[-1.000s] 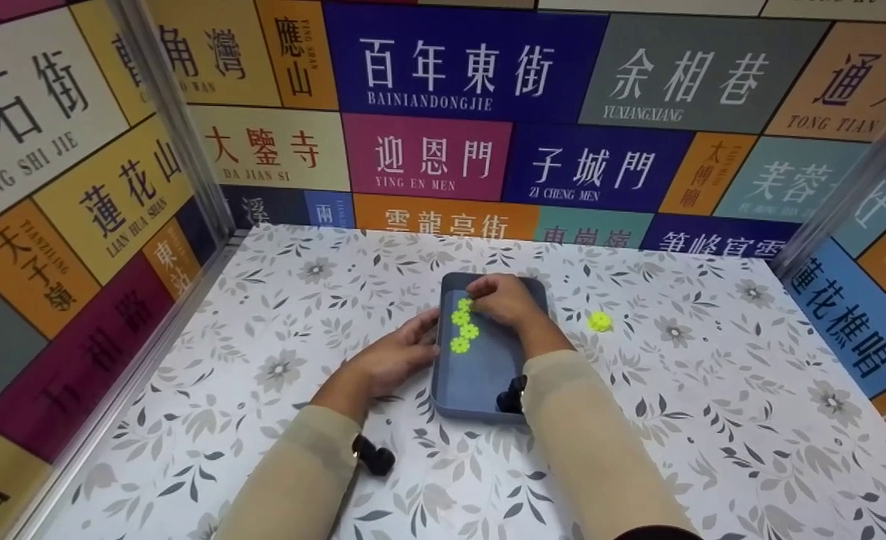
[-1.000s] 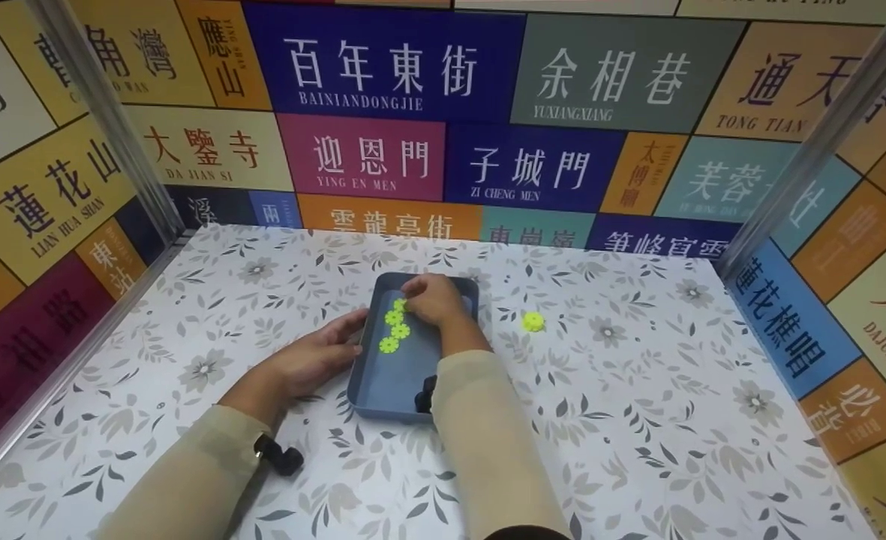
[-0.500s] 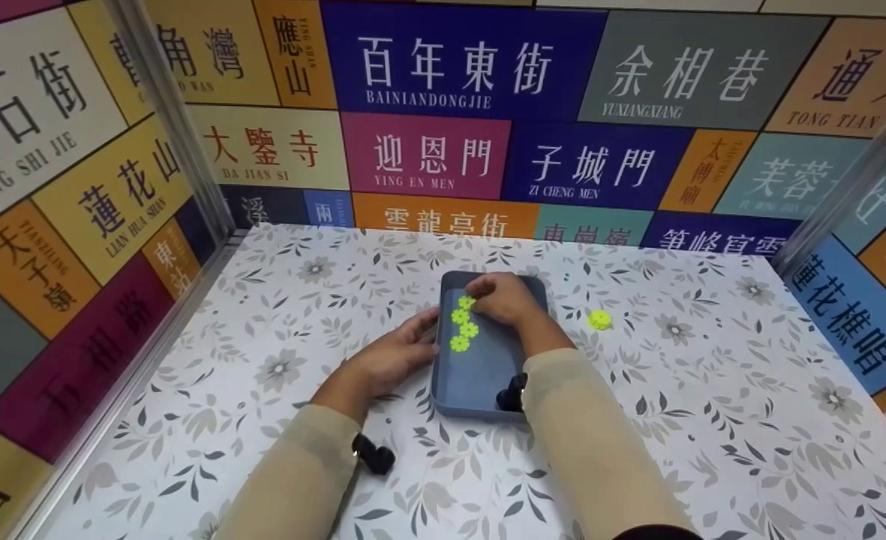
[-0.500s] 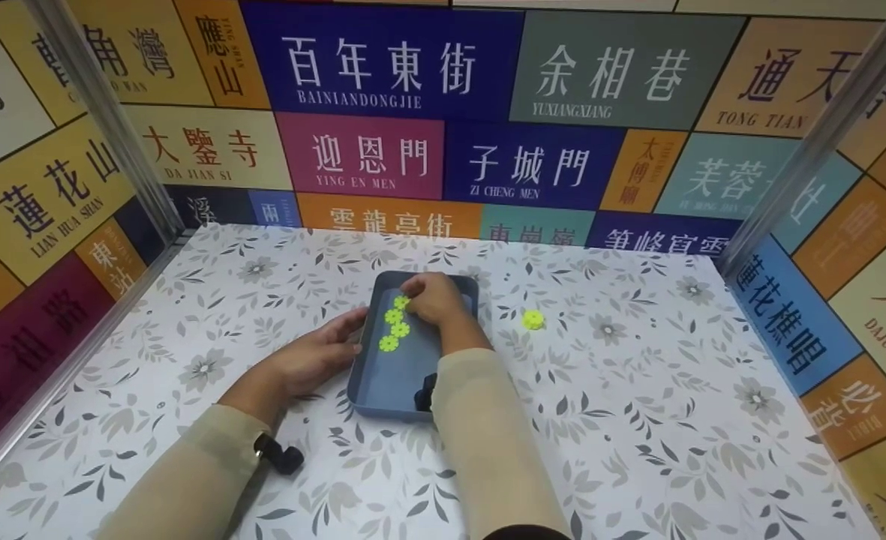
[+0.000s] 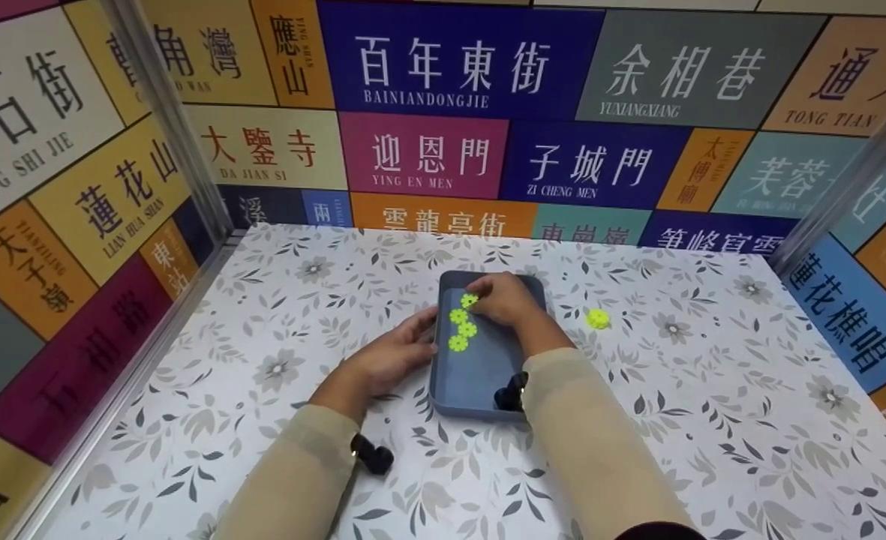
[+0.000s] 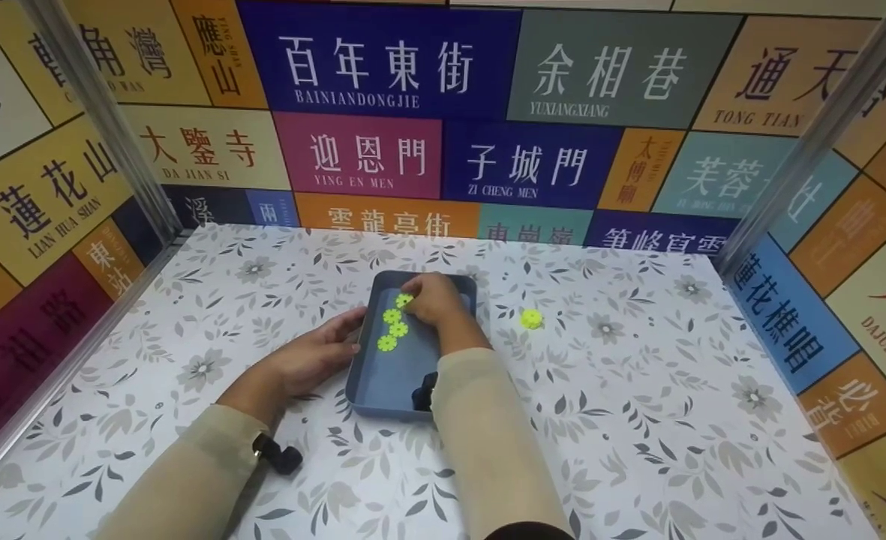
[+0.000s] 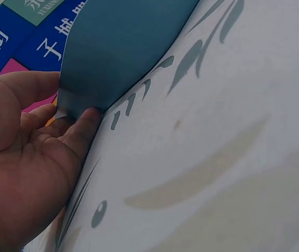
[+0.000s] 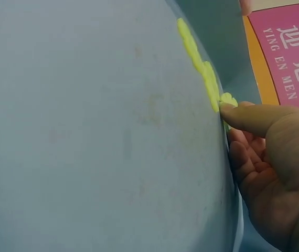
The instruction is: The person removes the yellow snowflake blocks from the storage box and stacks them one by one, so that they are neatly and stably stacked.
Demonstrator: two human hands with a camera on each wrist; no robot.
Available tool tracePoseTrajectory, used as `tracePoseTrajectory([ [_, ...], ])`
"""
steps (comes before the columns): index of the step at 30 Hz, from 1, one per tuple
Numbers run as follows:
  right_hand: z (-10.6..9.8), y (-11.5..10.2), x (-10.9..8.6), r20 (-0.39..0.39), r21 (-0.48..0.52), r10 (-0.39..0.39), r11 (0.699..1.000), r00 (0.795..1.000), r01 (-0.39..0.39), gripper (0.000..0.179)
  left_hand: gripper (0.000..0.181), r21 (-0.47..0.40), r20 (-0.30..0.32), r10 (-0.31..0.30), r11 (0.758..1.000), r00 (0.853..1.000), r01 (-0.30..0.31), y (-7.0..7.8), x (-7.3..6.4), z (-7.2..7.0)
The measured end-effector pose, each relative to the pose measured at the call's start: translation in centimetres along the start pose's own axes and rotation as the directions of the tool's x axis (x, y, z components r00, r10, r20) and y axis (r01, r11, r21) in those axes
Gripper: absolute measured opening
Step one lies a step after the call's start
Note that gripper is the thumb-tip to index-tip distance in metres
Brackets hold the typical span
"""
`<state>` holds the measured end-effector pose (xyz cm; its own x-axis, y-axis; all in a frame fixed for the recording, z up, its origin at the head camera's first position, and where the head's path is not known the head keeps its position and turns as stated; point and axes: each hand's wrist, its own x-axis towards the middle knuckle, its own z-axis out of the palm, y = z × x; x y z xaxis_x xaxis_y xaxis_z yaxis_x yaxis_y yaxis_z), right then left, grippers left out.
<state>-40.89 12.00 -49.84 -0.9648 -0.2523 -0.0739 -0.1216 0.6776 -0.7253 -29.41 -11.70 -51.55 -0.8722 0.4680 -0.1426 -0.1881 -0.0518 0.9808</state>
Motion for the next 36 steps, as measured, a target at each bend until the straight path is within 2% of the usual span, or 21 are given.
tracePoseTrajectory([
  [7, -0.4, 0.0, -0.1, 0.003, -0.040, -0.057, 0.998, 0.998, 0.057, 0.032, 0.080, -0.040, 0.012, 0.005, 0.999, 1.000, -0.004, 0.1, -0.1, 0.3],
  [10, -0.7, -0.2, -0.1, 0.006, -0.030, -0.040, 0.999, 0.999, 0.041, 0.033, 0.080, -0.052, 0.008, 0.003, 0.999, 1.000, -0.003, 0.1, 0.0, 0.4],
  [14, -1.5, -1.0, -0.5, 0.023, 0.084, 0.044, 0.995, 0.999, -0.046, 0.035, 0.081, -0.046, 0.009, 0.004, 0.999, 1.000, -0.004, 0.0, 0.0, 0.4],
  [17, -2.4, -1.8, -0.7, 0.037, 0.197, 0.102, 0.974, 0.994, -0.108, 0.035, 0.081, -0.038, 0.008, 0.004, 0.999, 1.000, -0.004, 0.1, 0.0, 0.4],
  [23, -5.2, -3.0, -1.6, 0.072, 0.344, 0.133, 0.927, 0.989, -0.150, 0.034, 0.081, -0.026, -0.007, -0.004, 1.000, 1.000, 0.004, 0.1, -0.1, 0.2],
  [26, -6.6, -3.2, -2.5, 0.067, 0.396, 0.120, 0.908, 0.991, -0.136, 0.036, 0.081, -0.022, -0.013, -0.003, 1.000, 1.000, 0.003, 0.2, -0.2, 0.1],
  [30, -8.3, -2.9, -3.9, 0.037, 0.400, 0.093, 0.911, 0.995, -0.100, 0.039, 0.081, -0.020, -0.013, 0.003, 1.000, 1.000, -0.003, 0.2, -0.3, 0.1],
  [36, -10.9, -0.7, -6.4, -0.029, 0.408, 0.064, 0.912, 0.998, -0.047, 0.041, 0.080, -0.028, -0.001, 0.017, 0.999, 1.000, -0.017, 0.2, -0.3, 0.1],
])
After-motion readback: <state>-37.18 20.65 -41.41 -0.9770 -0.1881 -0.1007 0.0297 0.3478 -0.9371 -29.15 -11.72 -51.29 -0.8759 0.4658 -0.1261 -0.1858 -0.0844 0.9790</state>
